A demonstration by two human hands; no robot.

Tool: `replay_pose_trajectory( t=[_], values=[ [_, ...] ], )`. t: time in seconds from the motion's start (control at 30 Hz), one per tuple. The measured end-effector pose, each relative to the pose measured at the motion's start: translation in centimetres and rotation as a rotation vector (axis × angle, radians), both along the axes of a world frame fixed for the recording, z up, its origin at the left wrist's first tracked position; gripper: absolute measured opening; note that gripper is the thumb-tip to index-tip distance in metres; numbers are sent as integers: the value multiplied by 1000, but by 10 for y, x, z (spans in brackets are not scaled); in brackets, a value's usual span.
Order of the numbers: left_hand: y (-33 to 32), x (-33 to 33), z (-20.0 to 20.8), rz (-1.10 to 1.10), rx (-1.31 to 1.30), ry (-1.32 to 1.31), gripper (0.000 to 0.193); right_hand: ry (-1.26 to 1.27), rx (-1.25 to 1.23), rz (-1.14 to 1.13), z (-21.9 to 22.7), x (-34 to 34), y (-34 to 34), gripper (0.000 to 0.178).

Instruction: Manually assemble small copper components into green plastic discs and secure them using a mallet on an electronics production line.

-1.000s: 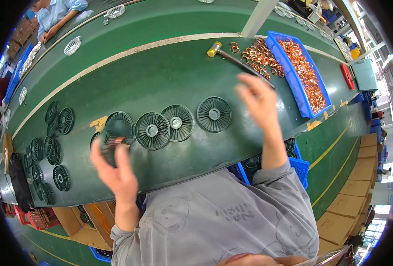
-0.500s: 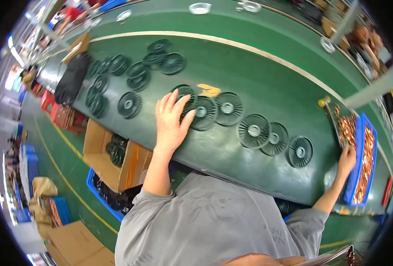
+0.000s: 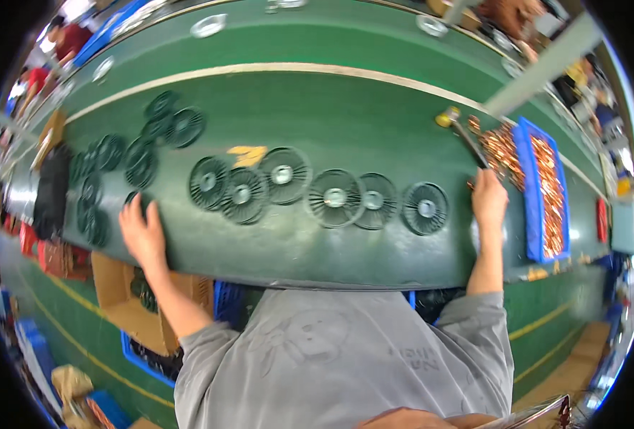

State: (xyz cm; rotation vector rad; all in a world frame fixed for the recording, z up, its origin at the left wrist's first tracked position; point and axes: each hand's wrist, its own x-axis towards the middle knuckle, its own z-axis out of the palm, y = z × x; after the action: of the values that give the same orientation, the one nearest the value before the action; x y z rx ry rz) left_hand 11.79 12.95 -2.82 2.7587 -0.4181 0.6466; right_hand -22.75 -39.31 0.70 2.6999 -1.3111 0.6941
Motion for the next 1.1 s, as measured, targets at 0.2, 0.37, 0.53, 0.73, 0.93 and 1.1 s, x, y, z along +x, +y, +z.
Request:
replay_pose_trajectory(
  t=[0.2,0.37,0.53,0.73,0.93,1.1],
  values=[
    [-11,-9,13,126,-465,47,40,-181,-13,25,-5,-14,10,17],
    [-32,-26,18,109,-736,-40,45,-40,108,95,9,-15,37,14],
    [-96,-78,42,-217,-1244,73,36,-436,162,404,24,-6,70,9],
    [-181,-151,58,-592,-1233,600,35,-571,43,691,36,12,127,17],
    [-214,-185,59,-819,-1365,1190,32,-616,60,967,55,41,167,24],
    [-208,-191,55,-748,-1316,1206,30,-550,92,1026,50,63,186,20]
  ],
)
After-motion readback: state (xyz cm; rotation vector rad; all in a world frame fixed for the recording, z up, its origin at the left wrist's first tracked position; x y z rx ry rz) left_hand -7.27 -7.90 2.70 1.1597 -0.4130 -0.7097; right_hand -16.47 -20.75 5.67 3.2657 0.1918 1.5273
